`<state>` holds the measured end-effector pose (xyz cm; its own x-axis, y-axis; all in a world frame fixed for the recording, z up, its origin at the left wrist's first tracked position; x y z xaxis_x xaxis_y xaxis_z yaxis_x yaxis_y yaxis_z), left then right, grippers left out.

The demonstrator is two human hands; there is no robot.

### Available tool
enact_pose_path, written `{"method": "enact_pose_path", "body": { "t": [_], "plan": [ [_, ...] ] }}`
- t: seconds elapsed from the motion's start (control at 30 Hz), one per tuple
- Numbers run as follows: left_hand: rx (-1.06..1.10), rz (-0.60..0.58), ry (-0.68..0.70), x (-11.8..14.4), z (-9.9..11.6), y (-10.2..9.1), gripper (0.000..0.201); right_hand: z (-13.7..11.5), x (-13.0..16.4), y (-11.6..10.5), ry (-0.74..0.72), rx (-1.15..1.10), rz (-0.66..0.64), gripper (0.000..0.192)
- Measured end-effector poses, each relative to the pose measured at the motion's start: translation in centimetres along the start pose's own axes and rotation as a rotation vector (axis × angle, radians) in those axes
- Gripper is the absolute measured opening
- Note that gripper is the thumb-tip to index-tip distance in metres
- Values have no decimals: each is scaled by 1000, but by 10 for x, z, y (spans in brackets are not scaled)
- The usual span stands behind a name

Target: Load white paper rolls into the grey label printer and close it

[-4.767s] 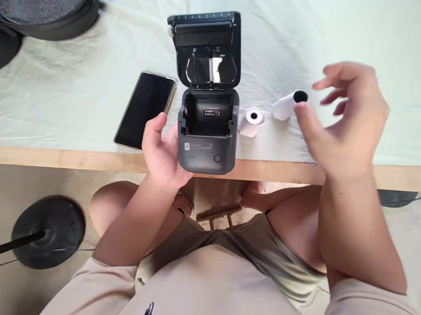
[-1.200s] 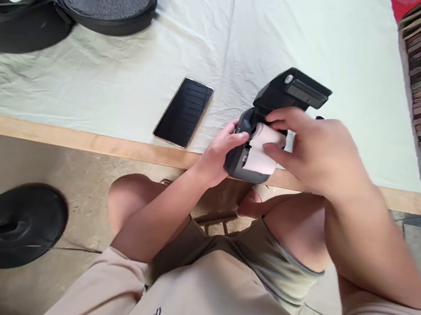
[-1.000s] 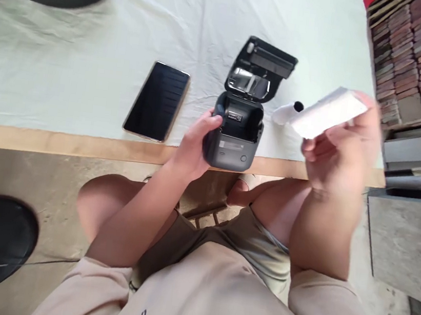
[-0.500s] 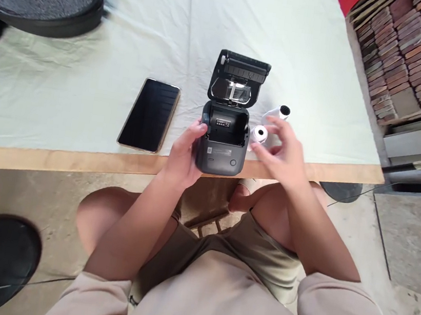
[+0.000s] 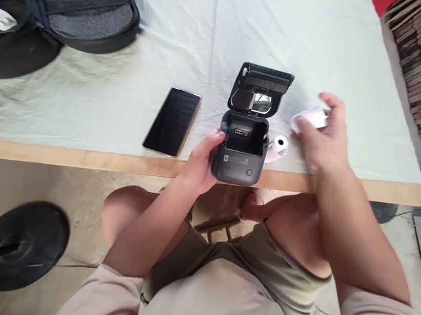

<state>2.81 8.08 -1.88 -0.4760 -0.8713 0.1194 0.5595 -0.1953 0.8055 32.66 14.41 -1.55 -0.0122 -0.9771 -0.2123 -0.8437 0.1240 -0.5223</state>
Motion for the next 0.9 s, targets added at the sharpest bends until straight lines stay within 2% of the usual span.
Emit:
{"method": "enact_pose_path", "body": {
  "t": [0.07, 0.13, 0.23, 0.3, 0.4, 0.47, 0.5, 0.6, 0.67, 0.77, 0.9],
  "plan": [
    [-13, -3, -1, -1, 0, -1, 20, 7, -1, -9, 11, -233, -22, 50],
    [-21, -9, 0, -3, 0, -1, 25, 3, -1, -13, -2, -414, -86, 40],
    [-8, -39, 3, -5, -1, 0, 29, -18, 2, -13, -28, -468, -207, 42],
    [8, -51, -8, -6, -2, 1, 28, -33, 4, -8, -26, -387, -272, 46],
    [25, -45, -25, -5, -4, 0, 27, -66, 11, 1, -46, -287, -246, 42],
    [32, -41, -27, -5, -6, 0, 26, -103, 21, 12, -116, -260, -221, 49],
    [34, -41, -27, -5, -6, 1, 26, -126, 28, 21, -176, -223, -250, 50],
    [37, -43, -12, -6, -8, 2, 26, -185, 45, 46, -290, 87, -326, 54],
    [34, -45, 9, -5, -8, 3, 25, -210, 50, 51, -365, 262, -312, 57],
    [36, -47, 51, -3, -6, 6, 19, -222, 46, 52, -423, 487, -286, 55],
    [44, -25, 80, 0, -4, 7, 13, -213, 34, 59, -367, 738, -345, 43]
  ]
}}
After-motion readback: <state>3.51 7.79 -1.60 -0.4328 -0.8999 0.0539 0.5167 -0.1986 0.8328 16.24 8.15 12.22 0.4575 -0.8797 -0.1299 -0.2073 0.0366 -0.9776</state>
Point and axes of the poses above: each hand's wrist, its own x-axis away from the middle knuckle, its own y-axis out of the palm, z = x × y, the point moved 9 cm from there along -x, towards the middle knuckle, and after that the axes turned 12 degrees about -z, right-handed, at the moved point
